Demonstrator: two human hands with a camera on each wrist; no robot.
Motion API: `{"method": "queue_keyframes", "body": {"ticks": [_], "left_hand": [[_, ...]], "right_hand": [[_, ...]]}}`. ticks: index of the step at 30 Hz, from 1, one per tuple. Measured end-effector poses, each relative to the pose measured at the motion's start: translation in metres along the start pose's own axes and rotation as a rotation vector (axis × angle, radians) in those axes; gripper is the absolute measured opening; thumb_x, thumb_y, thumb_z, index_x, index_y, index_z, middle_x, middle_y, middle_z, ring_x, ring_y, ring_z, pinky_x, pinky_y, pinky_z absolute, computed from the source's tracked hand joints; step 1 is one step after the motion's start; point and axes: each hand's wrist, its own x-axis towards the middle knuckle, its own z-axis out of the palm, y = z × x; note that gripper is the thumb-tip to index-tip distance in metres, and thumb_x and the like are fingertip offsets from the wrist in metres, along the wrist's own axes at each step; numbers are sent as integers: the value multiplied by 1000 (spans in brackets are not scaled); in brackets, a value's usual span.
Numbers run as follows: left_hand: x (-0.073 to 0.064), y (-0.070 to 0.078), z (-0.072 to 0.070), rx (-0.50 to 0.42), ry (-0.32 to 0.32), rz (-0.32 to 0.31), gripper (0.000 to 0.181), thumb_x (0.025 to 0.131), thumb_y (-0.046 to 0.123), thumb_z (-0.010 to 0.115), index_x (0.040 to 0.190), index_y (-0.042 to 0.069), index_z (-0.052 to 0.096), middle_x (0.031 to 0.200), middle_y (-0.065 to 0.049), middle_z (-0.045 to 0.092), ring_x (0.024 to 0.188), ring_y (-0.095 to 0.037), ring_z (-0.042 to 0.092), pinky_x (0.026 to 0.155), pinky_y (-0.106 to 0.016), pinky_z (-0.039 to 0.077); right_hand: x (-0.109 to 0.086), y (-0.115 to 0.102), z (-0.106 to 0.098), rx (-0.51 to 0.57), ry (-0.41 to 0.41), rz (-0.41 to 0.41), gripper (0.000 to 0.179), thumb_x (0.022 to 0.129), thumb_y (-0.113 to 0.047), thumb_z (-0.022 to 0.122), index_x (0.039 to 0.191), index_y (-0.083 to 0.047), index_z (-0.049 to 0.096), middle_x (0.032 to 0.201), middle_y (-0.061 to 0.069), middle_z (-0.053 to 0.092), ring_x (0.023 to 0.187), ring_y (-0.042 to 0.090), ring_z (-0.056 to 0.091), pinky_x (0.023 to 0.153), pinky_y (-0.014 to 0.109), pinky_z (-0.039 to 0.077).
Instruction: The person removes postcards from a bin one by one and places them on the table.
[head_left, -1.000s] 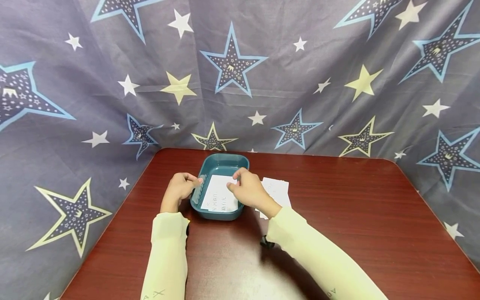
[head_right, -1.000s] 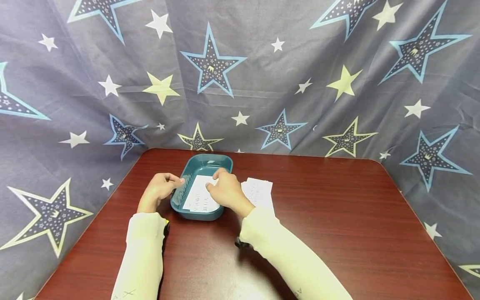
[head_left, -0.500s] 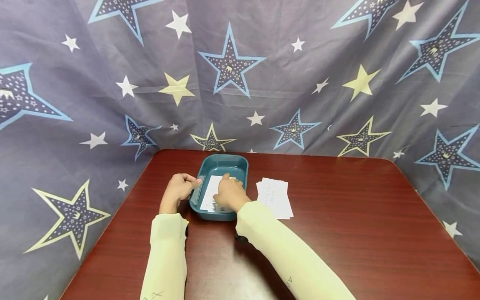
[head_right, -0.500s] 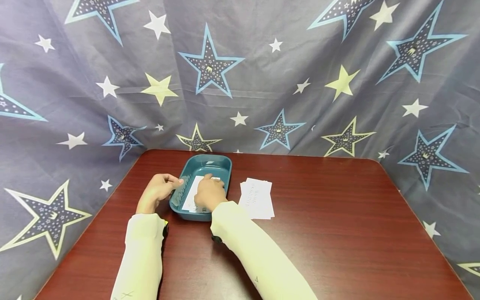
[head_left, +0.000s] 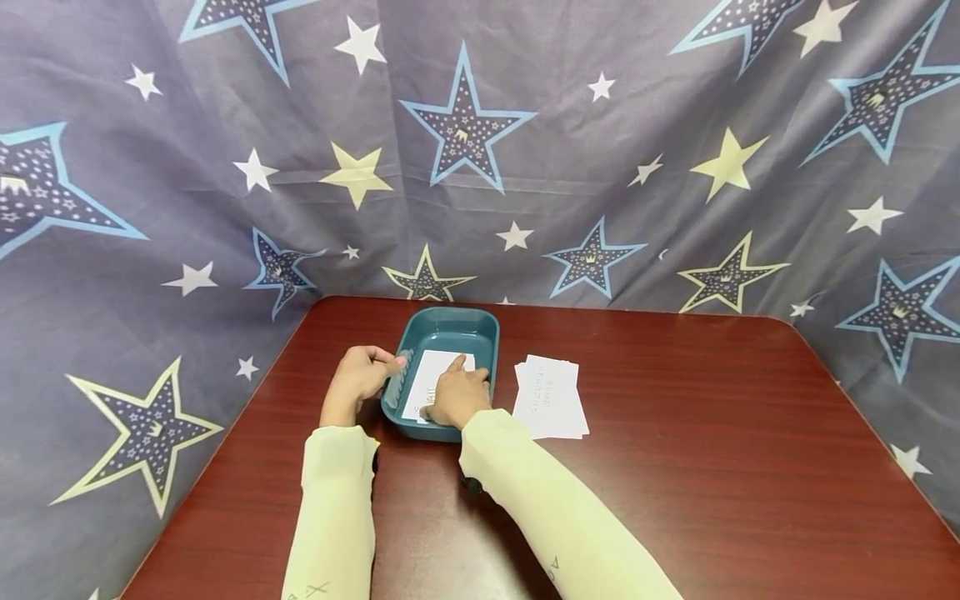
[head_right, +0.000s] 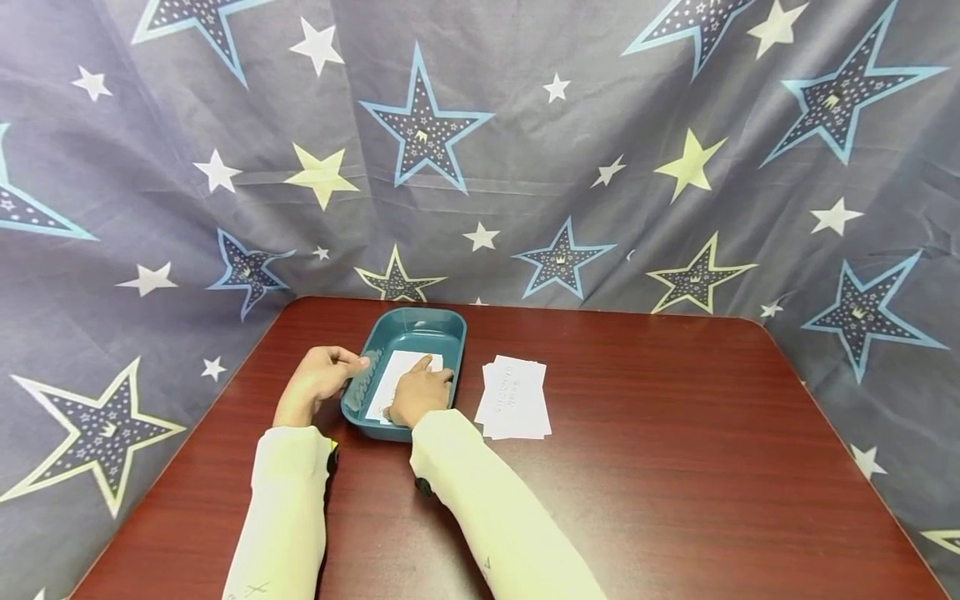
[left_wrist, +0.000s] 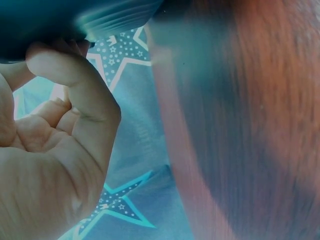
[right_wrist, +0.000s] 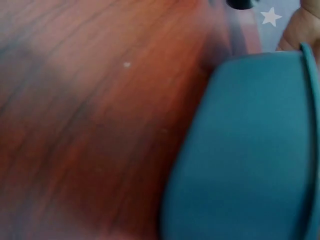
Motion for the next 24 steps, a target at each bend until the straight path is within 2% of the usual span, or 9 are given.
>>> {"method": "queue_keyframes", "body": {"ticks": [5, 12, 18, 21, 24], "left_hand": [[-1, 2, 1, -14, -9, -6, 30, 96, 27, 73, 107, 0, 69, 102, -14, 61, 76, -23, 57, 62, -32, 51], [-3, 4, 2, -9, -5, -8, 29, 96, 28, 73, 107, 1, 69, 100, -14, 60, 72, -23, 55, 60, -32, 49], [-2, 4, 2, -8, -13, -4, 31, 96, 29, 74, 108, 1, 69, 102, -14, 60, 73, -24, 55, 61, -33, 49], [-1, 3, 2, -13, -14, -9, 31, 96, 29, 74, 107, 1, 69, 101, -14, 60, 76, -23, 55, 61, -32, 50], [-1, 2, 1, -19, -11, -10, 30, 95, 28, 74, 107, 1, 69, 100, -13, 60, 75, -22, 55, 60, -32, 50]], "right_hand": [[3, 0, 6, 1, 14, 9, 116, 82, -55, 81, 157, 10, 21, 145, 30, 49, 124, 45, 46, 101, 45, 46], [8, 2, 8, 168, 36, 45, 126, 70, -43, 95, 159, 6, 20, 145, 36, 39, 127, 48, 40, 107, 49, 40], [8, 2, 9, 273, 69, 68, 133, 66, -37, 98, 161, 2, 14, 146, 36, 36, 130, 47, 36, 110, 48, 38], [8, 3, 9, 301, 111, 57, 125, 69, -33, 97, 159, 4, 19, 142, 36, 40, 126, 46, 39, 108, 48, 40], [9, 4, 8, 369, 191, 48, 97, 78, -24, 89, 149, 8, 32, 132, 33, 48, 120, 45, 46, 102, 50, 44]]}}
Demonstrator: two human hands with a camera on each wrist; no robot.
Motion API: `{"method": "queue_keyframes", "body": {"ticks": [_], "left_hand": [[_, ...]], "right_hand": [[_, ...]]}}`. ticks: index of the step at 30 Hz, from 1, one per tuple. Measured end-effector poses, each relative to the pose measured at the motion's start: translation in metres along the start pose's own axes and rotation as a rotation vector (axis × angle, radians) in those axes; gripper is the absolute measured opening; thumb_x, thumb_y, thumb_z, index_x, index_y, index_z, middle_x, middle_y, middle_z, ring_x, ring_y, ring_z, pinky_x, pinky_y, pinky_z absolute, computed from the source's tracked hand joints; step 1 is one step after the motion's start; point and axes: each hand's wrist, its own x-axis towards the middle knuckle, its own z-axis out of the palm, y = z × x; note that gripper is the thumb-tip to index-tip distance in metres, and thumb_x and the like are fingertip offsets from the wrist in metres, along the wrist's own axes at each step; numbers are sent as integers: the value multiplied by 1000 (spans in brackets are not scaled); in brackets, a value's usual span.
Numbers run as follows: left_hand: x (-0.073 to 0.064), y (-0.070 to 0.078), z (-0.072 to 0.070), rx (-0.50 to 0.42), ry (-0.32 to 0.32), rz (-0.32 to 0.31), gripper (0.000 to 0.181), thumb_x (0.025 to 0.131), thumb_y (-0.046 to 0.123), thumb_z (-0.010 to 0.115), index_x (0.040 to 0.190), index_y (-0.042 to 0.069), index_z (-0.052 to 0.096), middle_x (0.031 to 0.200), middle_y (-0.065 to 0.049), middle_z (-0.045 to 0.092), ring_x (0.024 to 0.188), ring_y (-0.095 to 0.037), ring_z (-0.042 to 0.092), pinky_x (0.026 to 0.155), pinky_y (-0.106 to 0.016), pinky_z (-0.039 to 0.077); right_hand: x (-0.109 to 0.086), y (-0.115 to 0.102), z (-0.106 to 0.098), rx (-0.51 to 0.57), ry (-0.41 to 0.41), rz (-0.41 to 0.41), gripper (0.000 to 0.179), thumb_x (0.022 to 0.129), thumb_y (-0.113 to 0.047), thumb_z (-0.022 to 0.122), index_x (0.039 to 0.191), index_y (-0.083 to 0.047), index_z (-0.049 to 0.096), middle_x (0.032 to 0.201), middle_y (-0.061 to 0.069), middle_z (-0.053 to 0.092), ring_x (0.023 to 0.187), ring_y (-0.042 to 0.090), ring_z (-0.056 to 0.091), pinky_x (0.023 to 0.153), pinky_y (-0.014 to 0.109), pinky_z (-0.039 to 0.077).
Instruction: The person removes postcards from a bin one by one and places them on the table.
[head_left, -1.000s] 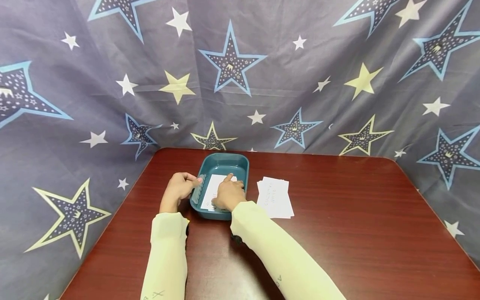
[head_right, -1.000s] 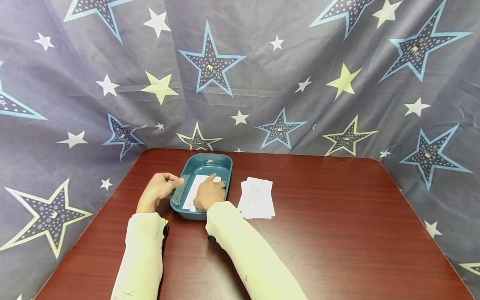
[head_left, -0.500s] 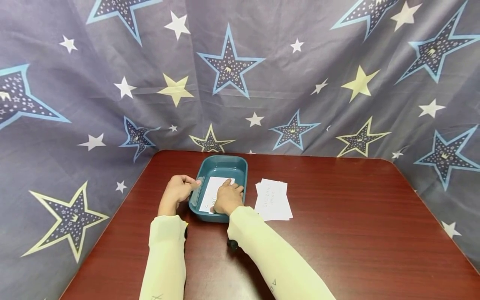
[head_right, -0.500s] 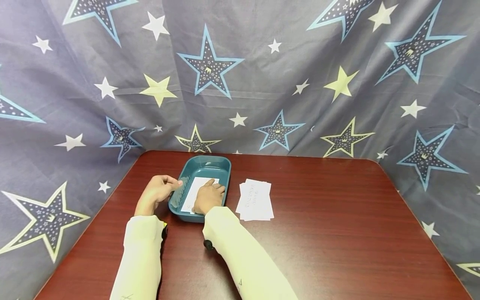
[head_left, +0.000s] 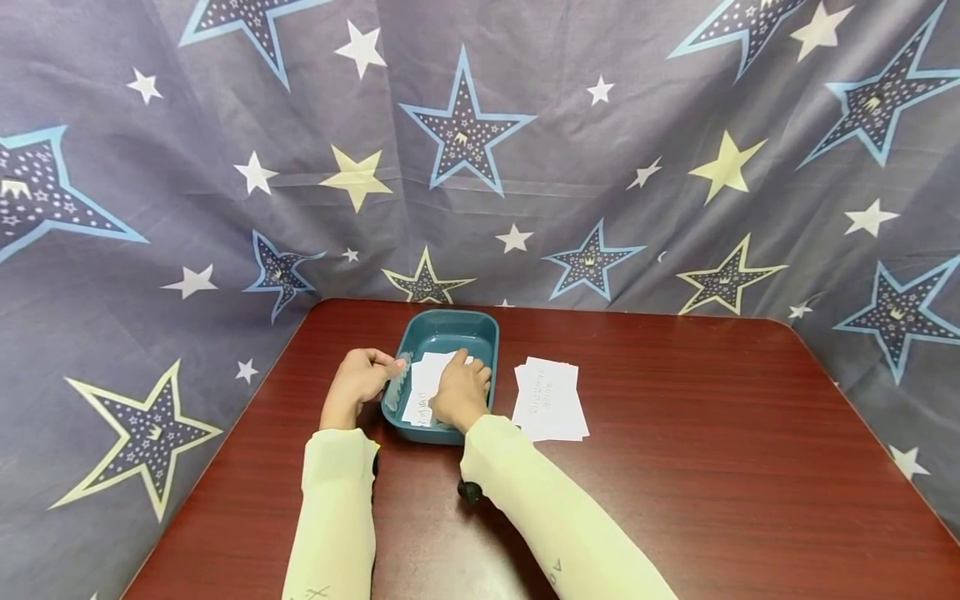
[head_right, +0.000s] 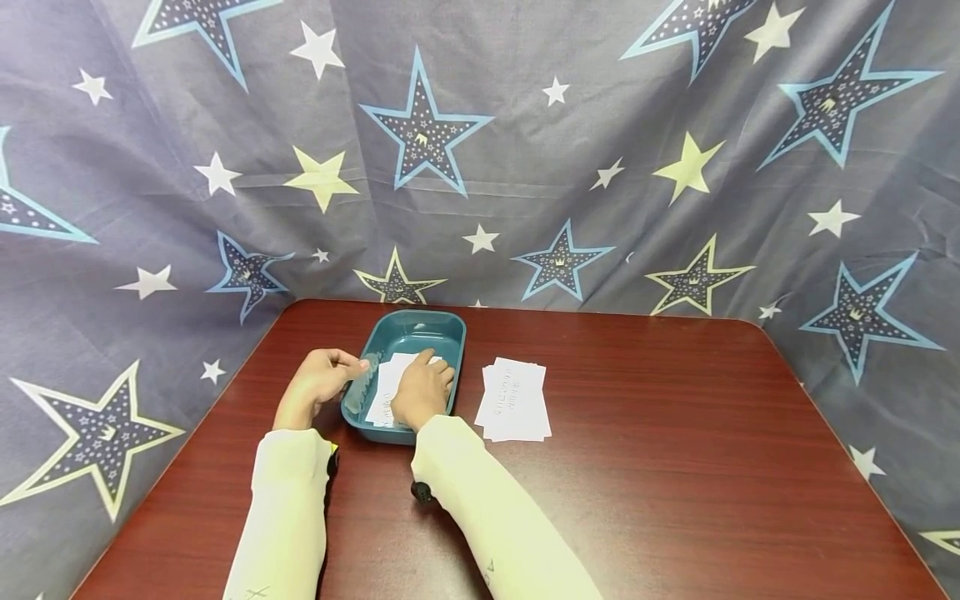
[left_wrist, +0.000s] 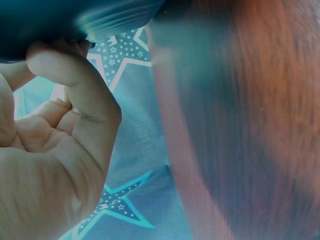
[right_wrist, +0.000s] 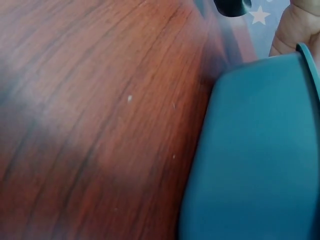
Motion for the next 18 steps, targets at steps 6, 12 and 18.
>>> {"method": "queue_keyframes", "body": {"ticks": [6, 12, 18], "left_hand": [[0, 0, 1, 8, -5, 10, 29, 95, 26, 74, 108, 0, 69, 100, -14, 61, 74, -22, 56, 60, -31, 51], [-1, 0, 1, 18, 2, 10, 30, 95, 27, 74, 108, 1, 69, 96, -12, 62, 76, -22, 56, 62, -32, 51], [1, 0, 0, 11, -1, 8, 31, 95, 28, 74, 108, 1, 69, 98, -12, 62, 76, -23, 56, 61, -33, 52]], "right_hand": [[2, 3, -8, 324, 264, 22, 34, 92, -11, 72, 120, -2, 55, 103, 21, 69, 100, 39, 67, 87, 48, 54], [1, 4, -10, 409, 298, 15, 11, 98, -18, 66, 97, -8, 62, 89, 13, 69, 94, 36, 68, 84, 47, 53], [-2, 5, -14, 259, 173, -21, 23, 102, -24, 58, 97, -4, 68, 96, 16, 65, 99, 37, 64, 88, 46, 52]]}}
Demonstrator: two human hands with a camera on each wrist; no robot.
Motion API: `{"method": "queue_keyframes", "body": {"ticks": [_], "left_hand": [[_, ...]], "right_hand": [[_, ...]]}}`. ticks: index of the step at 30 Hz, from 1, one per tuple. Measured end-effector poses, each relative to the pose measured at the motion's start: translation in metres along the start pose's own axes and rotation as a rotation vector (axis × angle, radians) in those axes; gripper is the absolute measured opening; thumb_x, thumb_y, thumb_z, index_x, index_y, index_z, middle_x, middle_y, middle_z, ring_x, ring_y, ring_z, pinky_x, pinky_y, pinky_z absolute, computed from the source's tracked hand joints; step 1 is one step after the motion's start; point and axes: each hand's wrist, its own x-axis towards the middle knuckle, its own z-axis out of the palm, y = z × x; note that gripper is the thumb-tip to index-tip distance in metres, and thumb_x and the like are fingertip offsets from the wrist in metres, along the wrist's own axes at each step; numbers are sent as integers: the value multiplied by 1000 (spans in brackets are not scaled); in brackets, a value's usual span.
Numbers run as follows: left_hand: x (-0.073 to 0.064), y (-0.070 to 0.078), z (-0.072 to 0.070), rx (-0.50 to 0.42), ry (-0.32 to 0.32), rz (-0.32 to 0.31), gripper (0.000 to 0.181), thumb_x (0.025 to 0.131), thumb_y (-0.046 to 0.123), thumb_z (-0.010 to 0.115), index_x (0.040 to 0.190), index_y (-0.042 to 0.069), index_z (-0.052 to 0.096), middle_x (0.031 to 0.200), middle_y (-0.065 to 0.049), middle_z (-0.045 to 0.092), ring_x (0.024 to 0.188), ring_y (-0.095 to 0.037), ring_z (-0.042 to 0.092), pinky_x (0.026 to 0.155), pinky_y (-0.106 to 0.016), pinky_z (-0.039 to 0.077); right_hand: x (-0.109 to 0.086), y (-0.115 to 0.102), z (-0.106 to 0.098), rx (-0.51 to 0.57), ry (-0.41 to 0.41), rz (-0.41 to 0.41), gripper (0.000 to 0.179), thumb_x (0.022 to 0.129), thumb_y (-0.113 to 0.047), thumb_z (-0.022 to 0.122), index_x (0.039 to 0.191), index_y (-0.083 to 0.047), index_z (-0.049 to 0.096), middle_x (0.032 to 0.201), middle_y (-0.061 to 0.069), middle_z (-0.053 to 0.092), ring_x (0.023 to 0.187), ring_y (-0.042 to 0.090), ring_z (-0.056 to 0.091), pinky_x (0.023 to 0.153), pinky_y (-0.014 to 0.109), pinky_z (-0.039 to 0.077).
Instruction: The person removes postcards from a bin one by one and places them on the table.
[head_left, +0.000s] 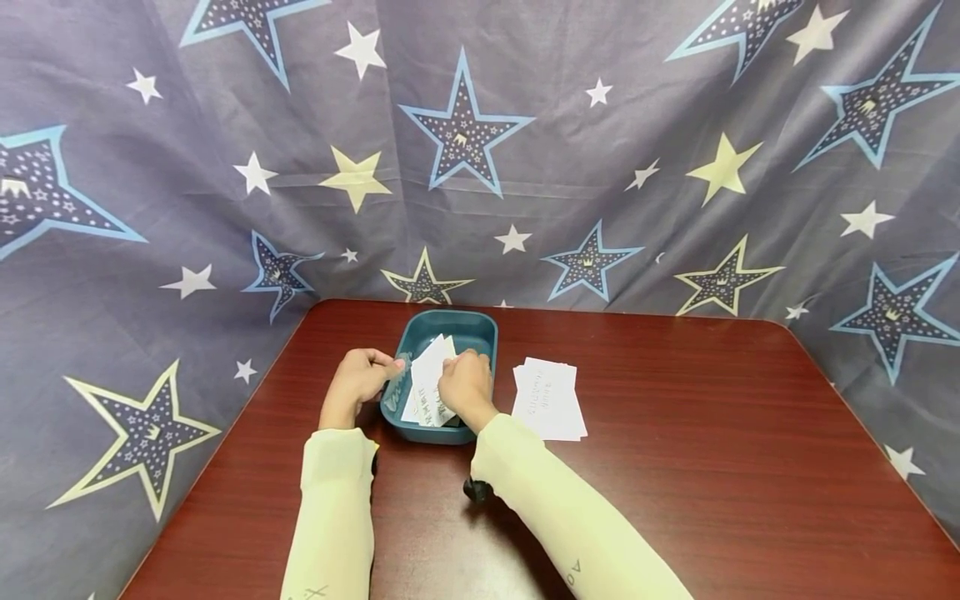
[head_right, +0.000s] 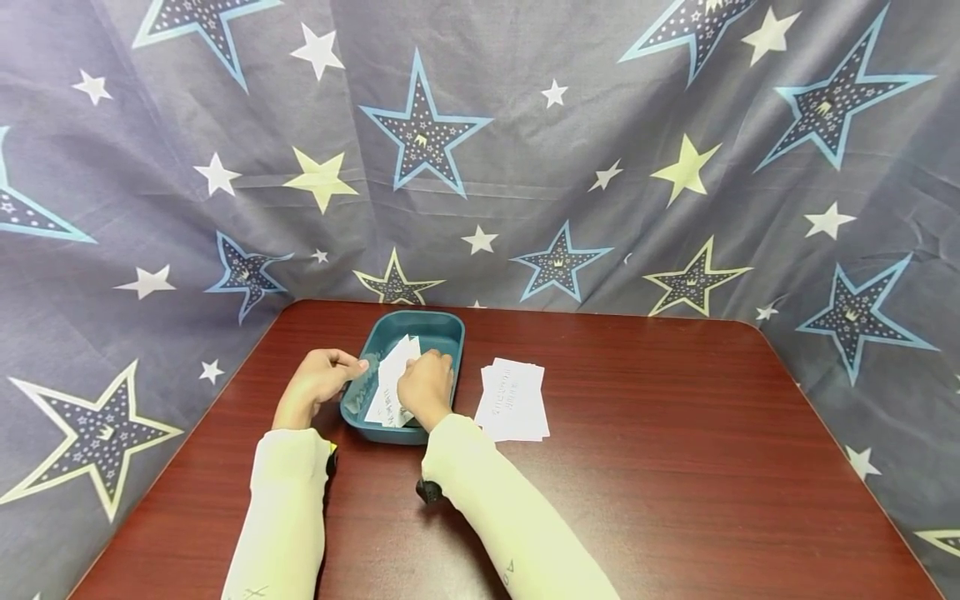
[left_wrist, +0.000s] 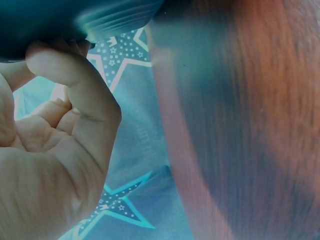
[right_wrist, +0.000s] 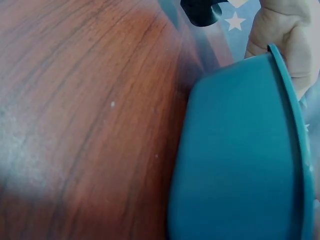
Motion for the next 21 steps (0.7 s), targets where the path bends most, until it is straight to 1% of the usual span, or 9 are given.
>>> {"method": "queue_keyframes", "body": {"ticks": [4, 6, 8, 11, 15, 16, 17, 19, 21], "left_hand": [[0, 0, 0, 4, -3, 5, 31, 96, 28, 73, 109, 0, 69, 102, -14, 62, 77, -23, 56, 61, -32, 51], [-1, 0, 1, 6, -3, 6, 31, 96, 28, 73, 109, 0, 69, 102, -14, 61, 77, -24, 56, 61, -32, 51], [-2, 0, 0, 6, -4, 6, 31, 96, 28, 73, 109, 0, 68, 101, -14, 61, 77, -23, 56, 61, -32, 51], [-2, 0, 1, 2, -3, 7, 31, 96, 28, 73, 108, 0, 69, 99, -14, 61, 75, -23, 56, 60, -32, 51], [-2, 0, 1, 3, 2, 9, 30, 95, 27, 74, 108, 0, 69, 100, -14, 61, 73, -22, 55, 59, -32, 50], [-1, 0, 1, 4, 2, 9, 30, 95, 27, 73, 108, 0, 69, 100, -14, 61, 73, -22, 56, 60, -31, 50], [-1, 0, 1, 6, 1, 9, 30, 96, 27, 73, 108, 0, 69, 100, -14, 61, 73, -22, 56, 60, -31, 50], [-1, 0, 1, 7, -4, 7, 30, 96, 27, 73, 108, 0, 68, 100, -14, 61, 74, -22, 56, 60, -31, 50], [-1, 1, 1, 6, -6, 3, 30, 96, 27, 73, 109, 0, 68, 99, -13, 61, 74, -23, 56, 60, -31, 50]], "right_hand": [[-2, -3, -5, -95, -48, -54, 33, 104, -24, 57, 105, 6, 67, 104, 24, 62, 104, 39, 60, 95, 47, 48], [-3, -5, -8, -119, -64, -69, 34, 104, -25, 57, 106, 8, 66, 104, 25, 62, 105, 40, 60, 96, 48, 48], [-3, -6, -10, -138, -75, -72, 33, 104, -25, 57, 105, 7, 67, 102, 24, 64, 105, 39, 61, 96, 48, 48], [-3, -8, -12, -133, -88, -57, 31, 103, -24, 58, 105, 6, 66, 98, 21, 67, 103, 37, 65, 91, 47, 52], [-1, -7, -15, -69, -134, -23, 30, 101, -20, 62, 114, 7, 59, 97, 20, 67, 98, 35, 68, 86, 46, 55], [-1, -7, -16, -49, -148, -16, 29, 100, -18, 62, 113, 8, 59, 96, 20, 67, 97, 35, 68, 85, 45, 55], [-1, -7, -17, -28, -160, -10, 26, 99, -16, 63, 109, 8, 60, 94, 19, 67, 94, 34, 68, 83, 43, 55], [-1, -7, -19, 4, -171, -11, 19, 98, -14, 63, 97, 5, 63, 89, 17, 66, 89, 31, 66, 77, 40, 55], [-1, -7, -21, 40, -170, -15, 17, 98, -12, 63, 87, 1, 65, 83, 13, 65, 84, 28, 65, 71, 36, 53]]}}
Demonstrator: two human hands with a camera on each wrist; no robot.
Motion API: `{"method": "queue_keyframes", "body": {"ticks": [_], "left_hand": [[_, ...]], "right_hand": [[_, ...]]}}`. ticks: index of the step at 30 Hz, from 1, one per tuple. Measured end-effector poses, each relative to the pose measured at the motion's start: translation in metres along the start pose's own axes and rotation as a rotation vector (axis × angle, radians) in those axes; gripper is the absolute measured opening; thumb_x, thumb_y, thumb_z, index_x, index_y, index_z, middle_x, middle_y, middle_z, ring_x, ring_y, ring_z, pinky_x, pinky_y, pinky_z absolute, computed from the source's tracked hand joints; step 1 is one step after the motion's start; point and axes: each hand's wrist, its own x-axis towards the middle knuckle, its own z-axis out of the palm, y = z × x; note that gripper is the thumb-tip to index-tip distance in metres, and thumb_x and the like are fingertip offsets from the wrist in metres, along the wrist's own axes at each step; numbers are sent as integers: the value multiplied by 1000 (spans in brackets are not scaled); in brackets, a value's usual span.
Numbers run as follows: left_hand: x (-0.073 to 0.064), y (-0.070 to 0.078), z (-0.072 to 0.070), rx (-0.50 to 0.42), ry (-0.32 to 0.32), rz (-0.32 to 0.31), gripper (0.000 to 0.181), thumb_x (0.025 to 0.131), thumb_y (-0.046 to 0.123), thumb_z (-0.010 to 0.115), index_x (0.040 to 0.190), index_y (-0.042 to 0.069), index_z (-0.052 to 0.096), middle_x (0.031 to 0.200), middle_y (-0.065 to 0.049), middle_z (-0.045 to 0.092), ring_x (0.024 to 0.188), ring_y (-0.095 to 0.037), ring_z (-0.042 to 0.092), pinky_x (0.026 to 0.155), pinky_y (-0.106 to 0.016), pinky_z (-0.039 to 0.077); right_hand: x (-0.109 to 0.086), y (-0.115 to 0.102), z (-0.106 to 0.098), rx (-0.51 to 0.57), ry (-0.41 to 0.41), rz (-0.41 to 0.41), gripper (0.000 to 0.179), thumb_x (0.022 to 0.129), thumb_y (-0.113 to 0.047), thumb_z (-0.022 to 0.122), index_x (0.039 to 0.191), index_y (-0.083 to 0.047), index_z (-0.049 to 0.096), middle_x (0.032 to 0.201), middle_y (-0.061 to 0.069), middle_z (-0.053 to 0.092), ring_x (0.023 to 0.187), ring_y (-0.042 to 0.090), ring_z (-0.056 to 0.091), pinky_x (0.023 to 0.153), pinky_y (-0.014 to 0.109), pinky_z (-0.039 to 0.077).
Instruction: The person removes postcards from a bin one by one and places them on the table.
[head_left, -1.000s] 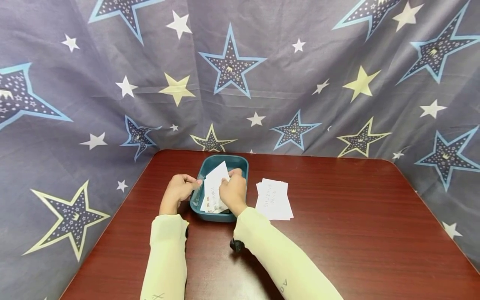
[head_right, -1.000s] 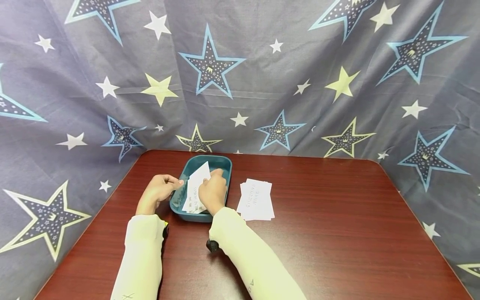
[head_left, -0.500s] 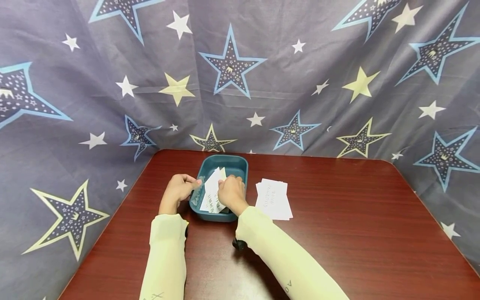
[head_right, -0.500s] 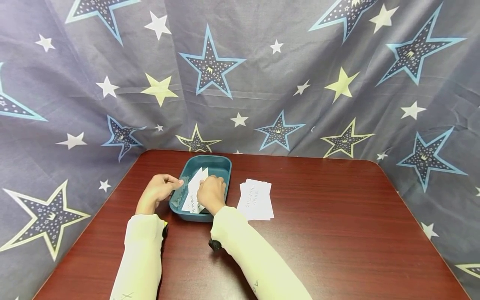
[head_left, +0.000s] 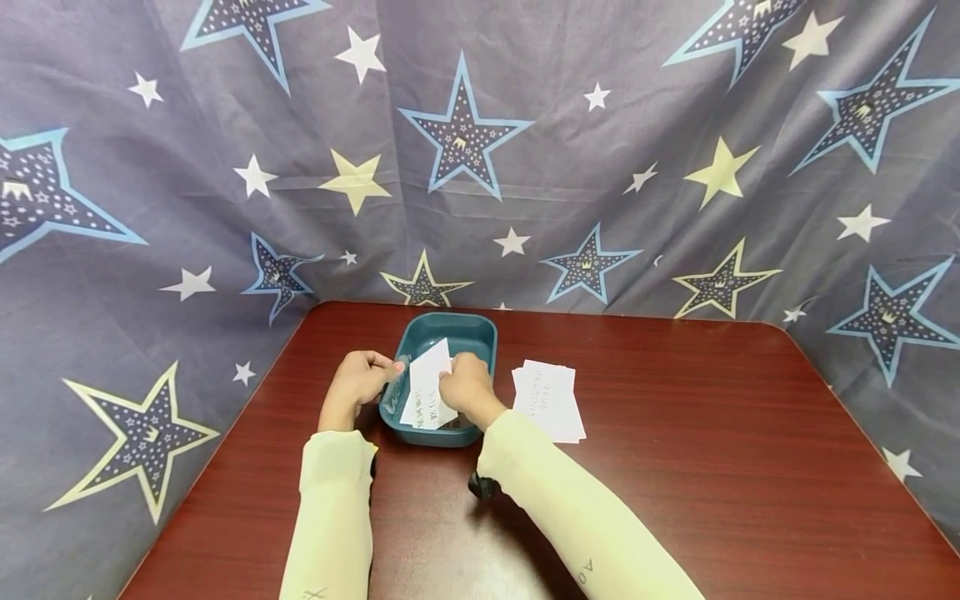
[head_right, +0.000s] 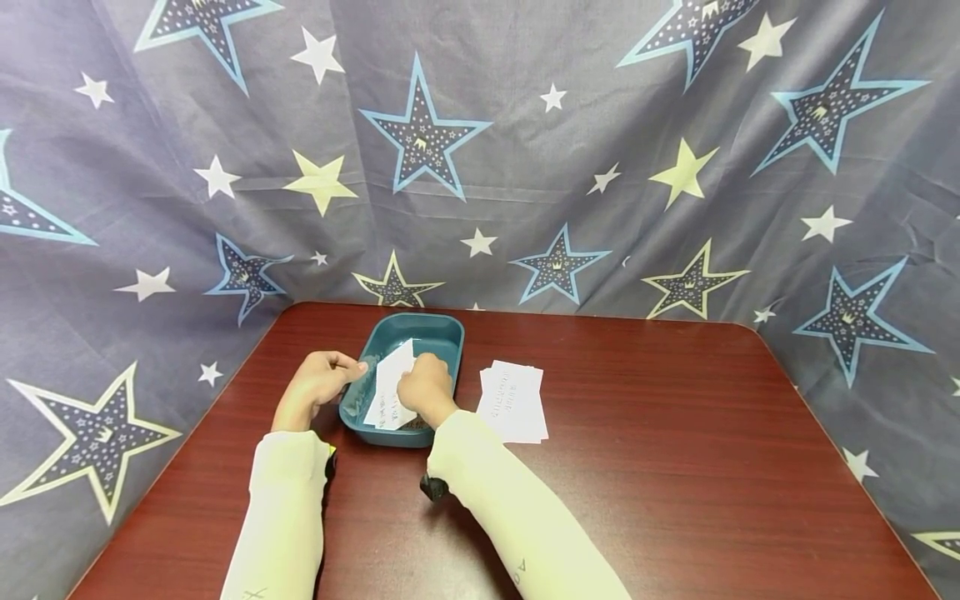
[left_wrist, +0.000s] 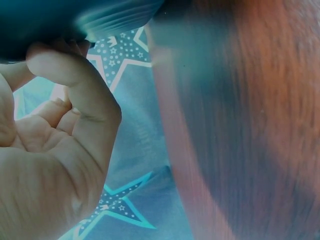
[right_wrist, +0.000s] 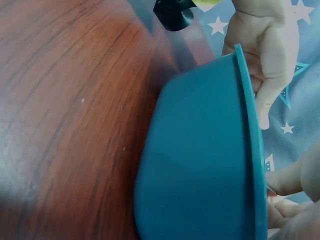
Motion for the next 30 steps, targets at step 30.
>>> {"method": "queue_keyframes", "body": {"ticks": [30], "left_hand": [[-3, 0, 1, 5, 8, -12, 32, 97, 30, 72, 111, 1, 69, 104, -15, 61, 75, -23, 56, 62, -32, 49]], "right_hand": [[4, 87, -109, 496, 260, 122, 20, 103, -12, 58, 115, 4, 62, 89, 10, 62, 70, 14, 58, 59, 23, 47]]}}
